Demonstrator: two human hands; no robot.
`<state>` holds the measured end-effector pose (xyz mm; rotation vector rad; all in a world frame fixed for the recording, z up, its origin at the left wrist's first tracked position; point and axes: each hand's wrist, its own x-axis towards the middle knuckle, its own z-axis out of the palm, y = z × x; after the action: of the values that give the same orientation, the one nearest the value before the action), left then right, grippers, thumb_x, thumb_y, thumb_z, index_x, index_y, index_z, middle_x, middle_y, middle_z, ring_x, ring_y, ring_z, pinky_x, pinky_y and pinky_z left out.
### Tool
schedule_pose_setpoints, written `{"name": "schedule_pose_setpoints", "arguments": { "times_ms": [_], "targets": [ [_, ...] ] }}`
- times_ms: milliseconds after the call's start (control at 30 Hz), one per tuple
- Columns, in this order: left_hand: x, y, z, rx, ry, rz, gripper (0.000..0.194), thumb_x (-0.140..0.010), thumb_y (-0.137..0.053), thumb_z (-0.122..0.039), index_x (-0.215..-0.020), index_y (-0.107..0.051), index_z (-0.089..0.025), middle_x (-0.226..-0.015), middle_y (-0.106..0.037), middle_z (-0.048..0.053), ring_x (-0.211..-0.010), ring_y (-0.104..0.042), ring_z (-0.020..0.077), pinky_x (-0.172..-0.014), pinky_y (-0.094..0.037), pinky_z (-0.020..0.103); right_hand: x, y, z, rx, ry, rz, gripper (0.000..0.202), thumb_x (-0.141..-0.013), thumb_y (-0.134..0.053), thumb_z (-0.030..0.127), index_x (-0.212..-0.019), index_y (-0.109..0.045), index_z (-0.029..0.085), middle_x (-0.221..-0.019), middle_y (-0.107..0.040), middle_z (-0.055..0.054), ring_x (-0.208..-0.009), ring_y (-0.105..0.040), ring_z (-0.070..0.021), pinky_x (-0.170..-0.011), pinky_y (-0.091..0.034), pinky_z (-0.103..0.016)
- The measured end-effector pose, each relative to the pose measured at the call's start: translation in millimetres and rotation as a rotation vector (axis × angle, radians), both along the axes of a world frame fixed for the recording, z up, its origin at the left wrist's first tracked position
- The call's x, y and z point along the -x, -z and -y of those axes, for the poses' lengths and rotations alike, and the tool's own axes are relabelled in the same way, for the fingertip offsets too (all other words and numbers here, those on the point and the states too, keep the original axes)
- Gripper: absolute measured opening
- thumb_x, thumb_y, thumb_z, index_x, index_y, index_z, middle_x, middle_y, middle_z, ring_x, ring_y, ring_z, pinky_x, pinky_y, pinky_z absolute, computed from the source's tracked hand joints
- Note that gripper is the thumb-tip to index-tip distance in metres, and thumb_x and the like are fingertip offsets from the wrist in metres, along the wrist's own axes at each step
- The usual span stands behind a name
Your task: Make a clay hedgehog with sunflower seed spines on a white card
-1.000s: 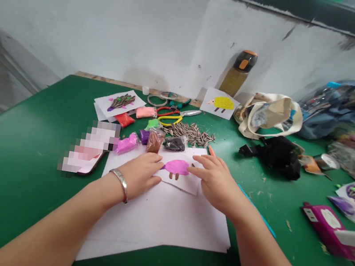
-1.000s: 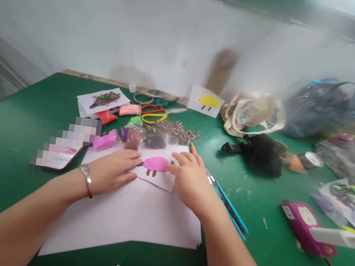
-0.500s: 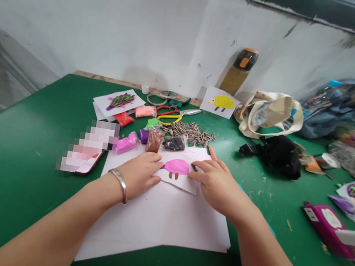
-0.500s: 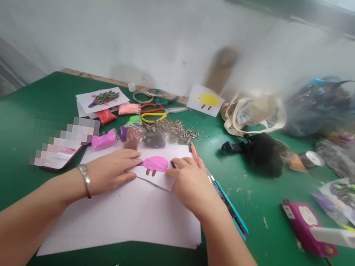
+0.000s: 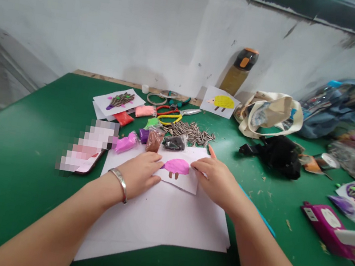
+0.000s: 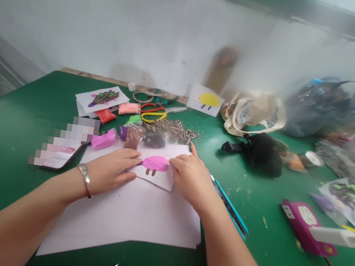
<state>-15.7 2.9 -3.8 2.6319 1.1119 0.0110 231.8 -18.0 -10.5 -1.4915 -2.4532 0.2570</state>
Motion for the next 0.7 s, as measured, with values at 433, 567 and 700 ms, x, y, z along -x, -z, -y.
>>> {"name": "schedule_pose_setpoints", "arguments": {
  "times_ms": [433,567,700],
  "targets": [
    [-2.8,-2.3,0.4,0.025,-0.005,0.007,0.024,-0.087,-0.049,-0.026,-0.103,-0.061,-0.013,-0.109,-0.058,0.012,-0.106,-0.052,0.0249,-0.097,-0.041,0.039,3.3,17.3,-16.0,0.094,0.103,-0.056,0.013,-0.081,-0.062,0.035,-0.085,-0.065,0.023,-0.086,-0.061,-0.002,-0.087,-0.054,-0.0196,-0.089,-0.035,-0.04],
    [-1.6,-1.3,0.0,0.031,-0.003,0.008,0.025,-0.087,-0.048,-0.026,-0.104,-0.061,-0.012,-0.109,-0.058,0.012,-0.107,-0.052,0.0256,-0.097,-0.041,0.04,0.5,12.6,-16.5,0.129,0.088,-0.1,0.011,-0.083,-0.058,0.032,-0.084,-0.064,0.022,-0.079,-0.061,-0.001,-0.076,-0.054,-0.0166,-0.084,-0.038,-0.037],
    [0.0,0.2,0.4,0.022,0.0,0.021,0.026,-0.087,-0.048,-0.026,-0.105,-0.061,-0.012,-0.111,-0.058,0.013,-0.109,-0.051,0.026,-0.098,-0.041,0.04,1.9,13.5,-16.3,0.094,0.096,-0.094,0.012,-0.083,-0.059,0.032,-0.078,-0.063,0.021,-0.075,-0.059,-0.001,-0.073,-0.054,-0.0158,-0.093,-0.035,-0.042]
  ]
}}
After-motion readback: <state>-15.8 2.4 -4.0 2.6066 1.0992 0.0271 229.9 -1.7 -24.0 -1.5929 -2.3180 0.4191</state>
